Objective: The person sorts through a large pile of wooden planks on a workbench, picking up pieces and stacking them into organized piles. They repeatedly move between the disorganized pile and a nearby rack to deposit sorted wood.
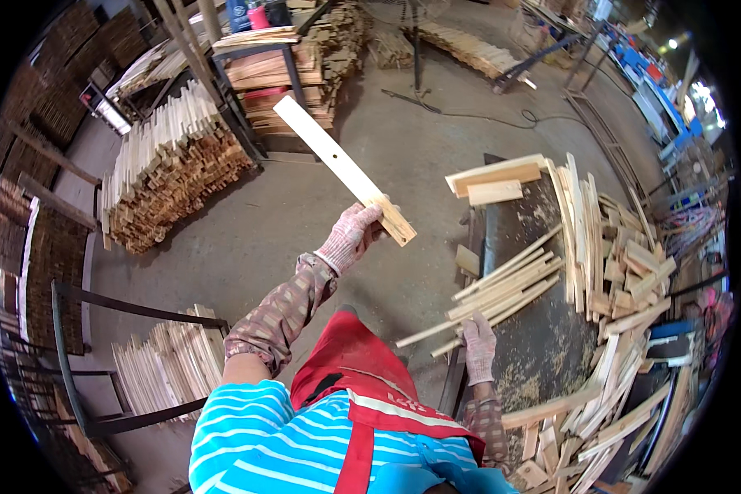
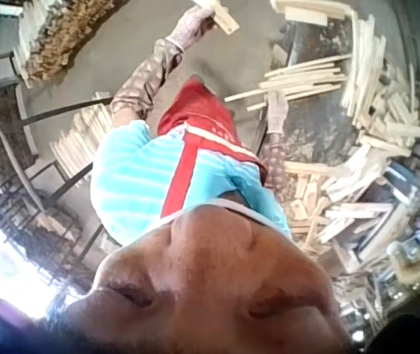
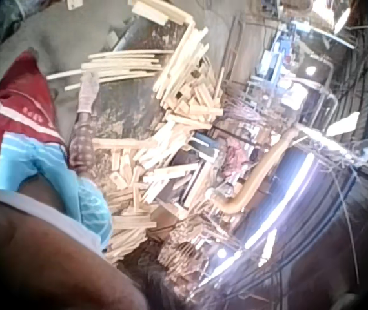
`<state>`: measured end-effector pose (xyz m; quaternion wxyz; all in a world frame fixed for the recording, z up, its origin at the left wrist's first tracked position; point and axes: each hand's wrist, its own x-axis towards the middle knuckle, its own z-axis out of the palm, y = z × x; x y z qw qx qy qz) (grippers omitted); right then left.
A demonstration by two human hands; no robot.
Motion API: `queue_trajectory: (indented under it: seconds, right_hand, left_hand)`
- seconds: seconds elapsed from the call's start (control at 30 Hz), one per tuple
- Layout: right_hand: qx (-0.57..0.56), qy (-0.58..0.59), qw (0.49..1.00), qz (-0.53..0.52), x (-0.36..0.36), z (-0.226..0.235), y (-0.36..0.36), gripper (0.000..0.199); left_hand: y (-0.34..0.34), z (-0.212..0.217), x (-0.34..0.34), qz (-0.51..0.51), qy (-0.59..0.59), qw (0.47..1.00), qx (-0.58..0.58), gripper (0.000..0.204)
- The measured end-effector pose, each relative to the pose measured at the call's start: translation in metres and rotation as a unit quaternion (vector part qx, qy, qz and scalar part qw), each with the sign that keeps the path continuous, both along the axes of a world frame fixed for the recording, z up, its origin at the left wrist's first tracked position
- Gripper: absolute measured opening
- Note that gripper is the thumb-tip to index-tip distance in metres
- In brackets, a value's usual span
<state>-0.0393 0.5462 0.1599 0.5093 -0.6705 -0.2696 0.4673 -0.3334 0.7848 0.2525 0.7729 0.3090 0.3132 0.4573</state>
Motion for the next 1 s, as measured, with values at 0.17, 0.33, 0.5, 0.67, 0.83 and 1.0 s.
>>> queue_trajectory:
  seconds: [0.17, 0.33, 0.5, 0.67, 0.83, 1.0]
  right_hand:
    - [-0.044, 0.011, 0.998, 0.037, -0.060, -0.014, 0.059, 0.045]
    - [-0.066, -0.003, 0.995, 0.070, -0.146, -0.024, 0.140, 0.047]
    - [-0.130, -0.010, 0.989, 0.065, -0.223, -0.028, 0.219, 0.049]
    - [-0.122, -0.037, 0.987, 0.098, -0.246, -0.037, 0.253, 0.043]
    - [-0.234, -0.099, 0.960, 0.116, -0.254, -0.007, 0.275, 0.035]
    - [-0.157, -0.272, 0.930, 0.194, -0.225, -0.097, 0.203, 0.042]
  left_hand:
    - [0.086, -0.023, -0.068, 0.039, -0.010, 0.999, -0.005, 0.037]
    - [0.223, -0.056, -0.157, 0.045, 0.067, 0.997, -0.013, 0.032]
    - [0.392, -0.052, -0.239, 0.088, 0.122, 0.989, 0.004, 0.033]
    - [0.569, -0.024, -0.306, 0.092, 0.171, 0.981, -0.013, 0.036]
    - [0.698, 0.003, -0.350, 0.080, 0.152, 0.985, -0.012, 0.039]
    - [0.789, 0.025, -0.375, 0.097, 0.162, 0.982, 0.006, 0.042]
